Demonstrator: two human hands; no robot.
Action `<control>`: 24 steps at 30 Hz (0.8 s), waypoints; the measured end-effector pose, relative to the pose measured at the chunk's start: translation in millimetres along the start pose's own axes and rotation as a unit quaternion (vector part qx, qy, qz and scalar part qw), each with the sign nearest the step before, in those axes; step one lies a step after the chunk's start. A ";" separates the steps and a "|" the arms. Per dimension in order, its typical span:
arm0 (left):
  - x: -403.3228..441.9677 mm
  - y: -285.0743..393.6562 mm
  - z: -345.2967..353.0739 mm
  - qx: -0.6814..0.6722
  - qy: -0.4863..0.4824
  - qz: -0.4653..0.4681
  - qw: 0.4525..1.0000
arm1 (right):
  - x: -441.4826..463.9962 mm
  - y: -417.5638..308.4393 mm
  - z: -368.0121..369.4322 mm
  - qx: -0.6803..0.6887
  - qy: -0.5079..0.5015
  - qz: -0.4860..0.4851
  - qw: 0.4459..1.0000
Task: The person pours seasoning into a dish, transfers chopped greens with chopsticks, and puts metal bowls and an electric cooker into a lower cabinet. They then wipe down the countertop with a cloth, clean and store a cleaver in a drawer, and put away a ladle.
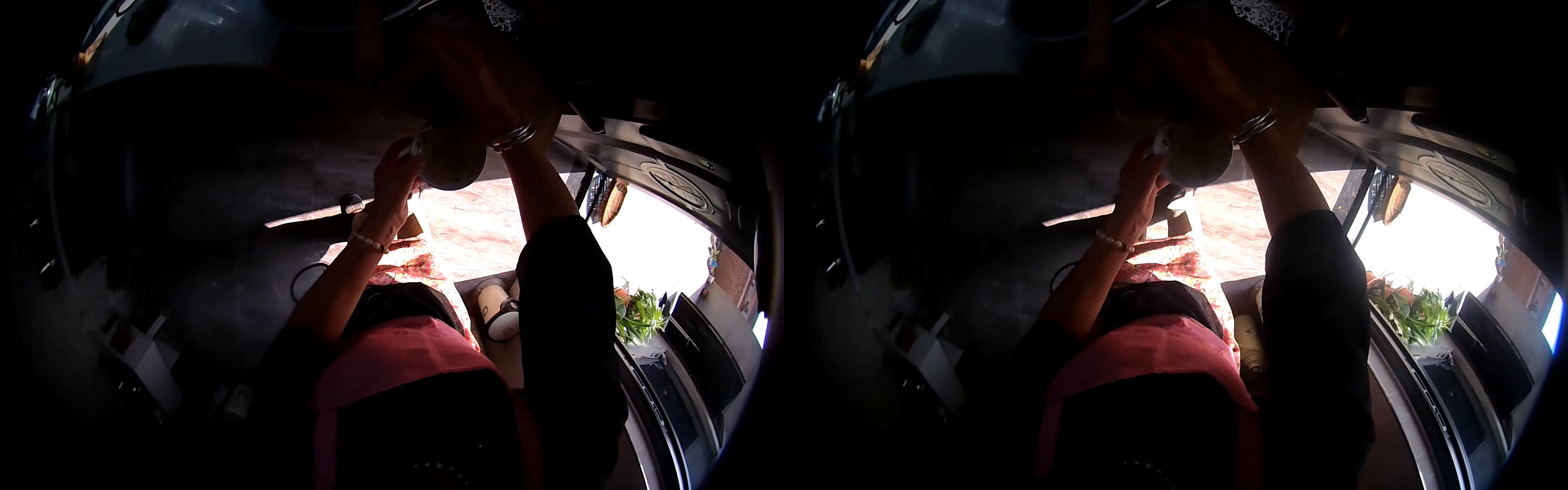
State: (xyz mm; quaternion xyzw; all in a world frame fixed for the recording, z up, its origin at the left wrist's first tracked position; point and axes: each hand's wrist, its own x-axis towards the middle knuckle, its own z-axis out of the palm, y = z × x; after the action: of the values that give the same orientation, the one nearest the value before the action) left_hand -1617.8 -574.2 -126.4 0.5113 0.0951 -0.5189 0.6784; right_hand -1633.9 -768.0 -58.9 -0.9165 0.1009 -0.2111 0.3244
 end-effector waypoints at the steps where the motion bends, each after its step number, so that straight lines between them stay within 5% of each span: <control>1: 2.6 -4.2 -4.8 0.004 -0.005 0.001 1.000 | -10.9 5.4 6.6 0.039 0.008 0.004 0.999; 2: 4.6 -5.0 -5.2 0.006 -0.012 0.003 1.000 | -21.8 10.9 13.3 0.077 0.016 0.008 0.997; 4: -2.9 3.8 3.4 -0.022 0.004 -0.007 1.000 | -53.9 -19.9 14.7 0.345 0.054 0.207 0.914; 7: -2.7 0.2 -6.0 -0.016 -0.020 -0.005 1.000 | -86.4 -44.1 13.1 0.428 0.041 0.252 0.867; 9: -2.3 -8.3 -11.4 -0.005 -0.023 -0.005 1.000 | -75.9 -25.8 -4.5 0.140 0.182 0.131 0.964; 11: -2.2 -6.4 -4.3 -0.007 -0.001 -0.007 1.000 | -64.8 4.8 -10.4 0.012 0.225 0.158 0.961; 13: -2.0 -7.3 -4.1 -0.002 -0.008 -0.017 1.000 | -58.7 22.2 -9.3 0.063 0.178 0.345 0.919; 16: -1.9 -10.3 -8.9 0.008 -0.008 -0.023 1.000 | -90.7 -3.0 16.2 0.154 0.234 0.259 0.924; 18: -7.6 -6.5 -7.5 0.018 -0.010 -0.030 0.999 | -106.6 -46.3 21.7 0.411 0.271 0.316 0.811; 21: -30.1 5.1 -6.3 0.019 -0.020 -0.055 0.998 | -126.8 -73.7 10.7 0.441 0.209 0.280 0.827; 24: -41.8 5.0 -8.6 0.003 -0.044 -0.073 0.996 | -126.4 -101.3 -2.4 0.195 0.012 0.246 0.949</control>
State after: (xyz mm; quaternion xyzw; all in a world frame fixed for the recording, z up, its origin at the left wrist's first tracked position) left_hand -1628.8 -542.4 -99.8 0.4815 0.1008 -0.5892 0.6410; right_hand -1742.7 -650.6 -33.3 -0.7794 0.2838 -0.1518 0.5376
